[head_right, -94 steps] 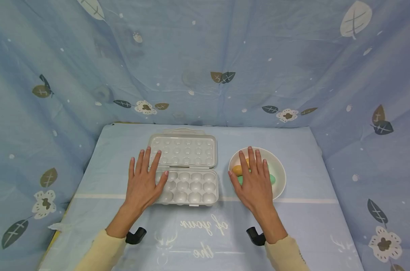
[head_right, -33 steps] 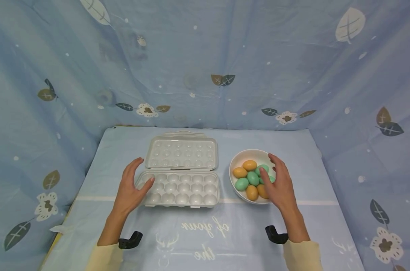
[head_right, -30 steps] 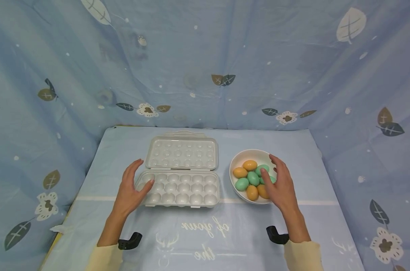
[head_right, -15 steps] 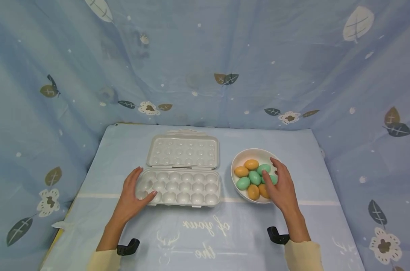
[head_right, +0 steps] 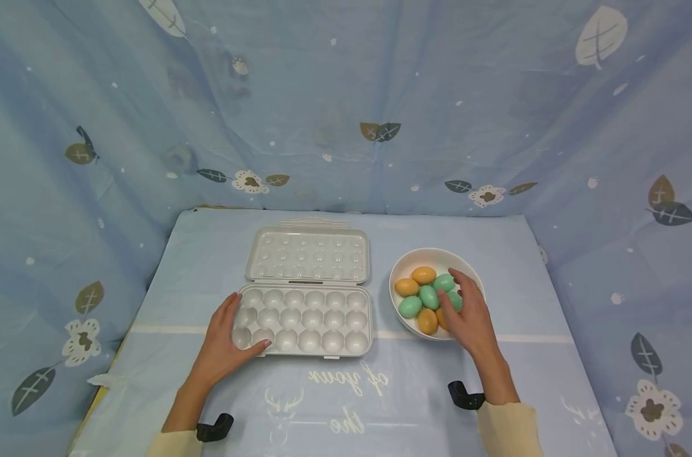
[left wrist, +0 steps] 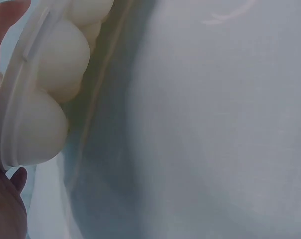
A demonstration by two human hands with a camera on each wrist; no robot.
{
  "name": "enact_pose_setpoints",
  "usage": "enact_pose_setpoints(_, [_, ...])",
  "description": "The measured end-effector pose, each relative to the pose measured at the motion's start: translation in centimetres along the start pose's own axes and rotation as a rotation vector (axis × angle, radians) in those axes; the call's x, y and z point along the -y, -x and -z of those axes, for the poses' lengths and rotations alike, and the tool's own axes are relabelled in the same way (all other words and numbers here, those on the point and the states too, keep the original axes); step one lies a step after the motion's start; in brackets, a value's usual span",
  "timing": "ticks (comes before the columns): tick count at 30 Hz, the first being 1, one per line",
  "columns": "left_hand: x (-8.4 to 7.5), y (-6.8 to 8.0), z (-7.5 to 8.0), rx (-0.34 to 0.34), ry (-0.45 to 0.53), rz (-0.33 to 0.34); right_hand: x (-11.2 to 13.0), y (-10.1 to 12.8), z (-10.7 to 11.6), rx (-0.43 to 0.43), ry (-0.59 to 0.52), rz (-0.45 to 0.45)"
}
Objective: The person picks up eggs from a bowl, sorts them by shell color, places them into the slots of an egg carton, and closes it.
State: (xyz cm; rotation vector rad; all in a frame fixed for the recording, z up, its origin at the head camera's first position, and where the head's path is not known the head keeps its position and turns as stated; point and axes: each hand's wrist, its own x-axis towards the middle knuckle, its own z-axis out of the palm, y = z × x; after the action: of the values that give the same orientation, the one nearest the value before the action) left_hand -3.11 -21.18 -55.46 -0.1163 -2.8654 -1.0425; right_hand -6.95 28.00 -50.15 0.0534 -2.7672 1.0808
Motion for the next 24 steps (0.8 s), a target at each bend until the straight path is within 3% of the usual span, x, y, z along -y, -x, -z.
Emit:
enact_pose_setpoints(11, [1.0,0.9,-0.7,0.036,-0.031,-0.032,-0.4,-0.2,-1.2,0.108,-0.011,-0.038])
enact_pose_setpoints(19, [1.9,1.6,-1.4,0.037,-0.029,-0.041,-0.5,-0.6,-2.3,0.194,0.017,0.078])
enact_pose_setpoints(24, [2.0,1.6,-1.5,0.038,-0.024,-0.041,-0.5,-0.8,-2.9,0.241,0.024,0.08])
